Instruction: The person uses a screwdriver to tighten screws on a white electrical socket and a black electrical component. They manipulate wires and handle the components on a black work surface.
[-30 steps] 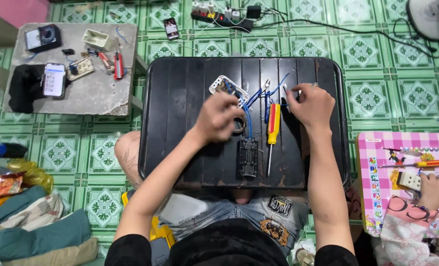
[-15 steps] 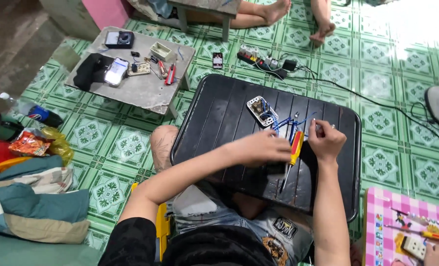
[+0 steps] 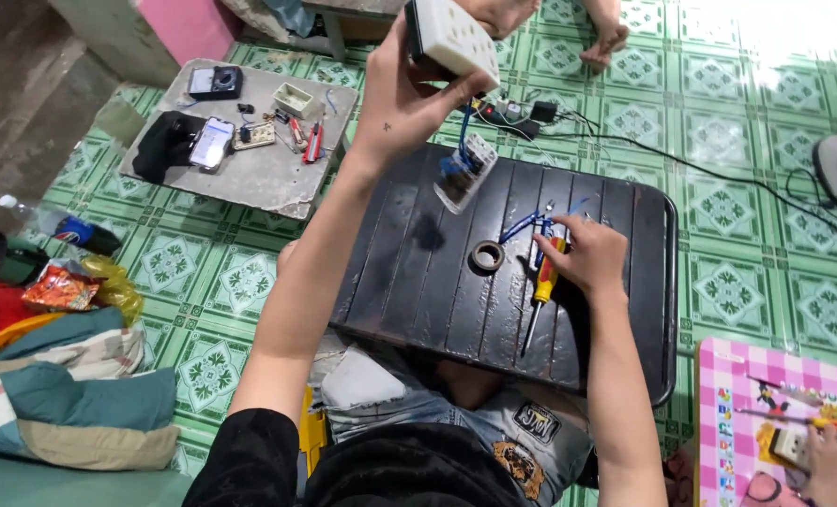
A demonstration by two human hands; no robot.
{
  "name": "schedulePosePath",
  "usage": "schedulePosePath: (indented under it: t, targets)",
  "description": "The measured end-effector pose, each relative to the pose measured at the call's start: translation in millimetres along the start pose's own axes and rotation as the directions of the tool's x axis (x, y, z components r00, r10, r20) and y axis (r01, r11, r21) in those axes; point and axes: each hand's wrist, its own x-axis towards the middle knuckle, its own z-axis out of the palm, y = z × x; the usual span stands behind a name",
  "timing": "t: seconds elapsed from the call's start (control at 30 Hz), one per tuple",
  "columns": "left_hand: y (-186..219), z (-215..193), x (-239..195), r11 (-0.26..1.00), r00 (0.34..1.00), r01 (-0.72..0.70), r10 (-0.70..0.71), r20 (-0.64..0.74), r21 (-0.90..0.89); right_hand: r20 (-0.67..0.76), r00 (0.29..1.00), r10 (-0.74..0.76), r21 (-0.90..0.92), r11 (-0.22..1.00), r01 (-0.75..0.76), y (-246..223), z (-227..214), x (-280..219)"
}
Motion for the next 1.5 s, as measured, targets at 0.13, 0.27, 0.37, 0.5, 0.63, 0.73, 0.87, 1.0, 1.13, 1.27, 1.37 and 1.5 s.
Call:
schedulePosePath:
  t: [0.13,0.27,0.37,0.5,0.63,0.73,0.87,1.0,1.13,1.27,1.37,1.5]
  targets:
    - [29.7,32.6,0.0,0.993,0.996,0.074,-0.069,0.058,-0.091,-0.102,0.995,0.013,0.329,0.944,0.022,-40.7,-23.1,22.5]
    - [22.7,76.3,-7.1,0.987,0.988,0.098,-0.081,0.130,-0.130,0.049,0.985,0.163,0.729,0.669,-0.147,-67.8,-35.8,34.5]
    - [17.8,98.4,-12.5,0.950,0.986,0.134,-0.099,0.132,-0.283,0.133,0.948,0.288,0.840,0.476,-0.262,-72.1,-47.8,39.6]
    - [-0.8,107.9,-20.1,0.665,0.931,0.365,-0.267,0.248,-0.652,-0.002,0.896,0.444,0.932,0.327,-0.159,-36.1,-38.0,25.5]
    - [-36.7,90.5,-37.0,0.475,0.848,0.499,-0.442,0.294,-0.725,-0.051,0.881,0.471,0.742,0.608,-0.282,-10.8,-74.7,21.6]
    - [-86.9,78.8,-68.3,0.733,0.843,0.537,-0.486,0.229,-0.417,-0.099,0.946,0.307,0.559,0.804,-0.203,36.3,-56.8,4.0]
    - [-153.4,76.7,-119.2,0.835,0.913,0.406,-0.358,0.196,-0.371,-0.078,0.991,0.109,0.347,0.935,-0.075,51.7,-35.5,-11.4]
    - [-162.9,63.9,-139.2,0.876,0.870,0.463,-0.422,0.254,-0.130,0.018,0.996,0.092,0.184,0.978,-0.094,44.3,-22.5,-9.6]
    - [-161.7,51.7,-144.9,0.903,0.861,0.424,-0.424,0.282,0.065,0.043,0.992,0.118,0.131,0.984,-0.123,34.0,-27.0,-5.1]
    - [-147.3,48.0,-132.6,0.950,0.844,0.278,-0.313,0.436,0.143,0.146,0.983,0.115,0.156,0.978,-0.138,31.9,-31.4,-2.5]
    - [-135.9,51.4,-121.8,0.968,0.810,0.174,-0.244,0.533,0.179,0.208,0.968,0.142,0.152,0.973,-0.176,28.5,-41.5,-0.1]
    - [-151.1,61.7,-121.8,0.972,0.757,0.037,-0.180,0.628,0.233,0.209,0.971,0.115,0.173,0.973,-0.153,22.7,-56.7,5.2]
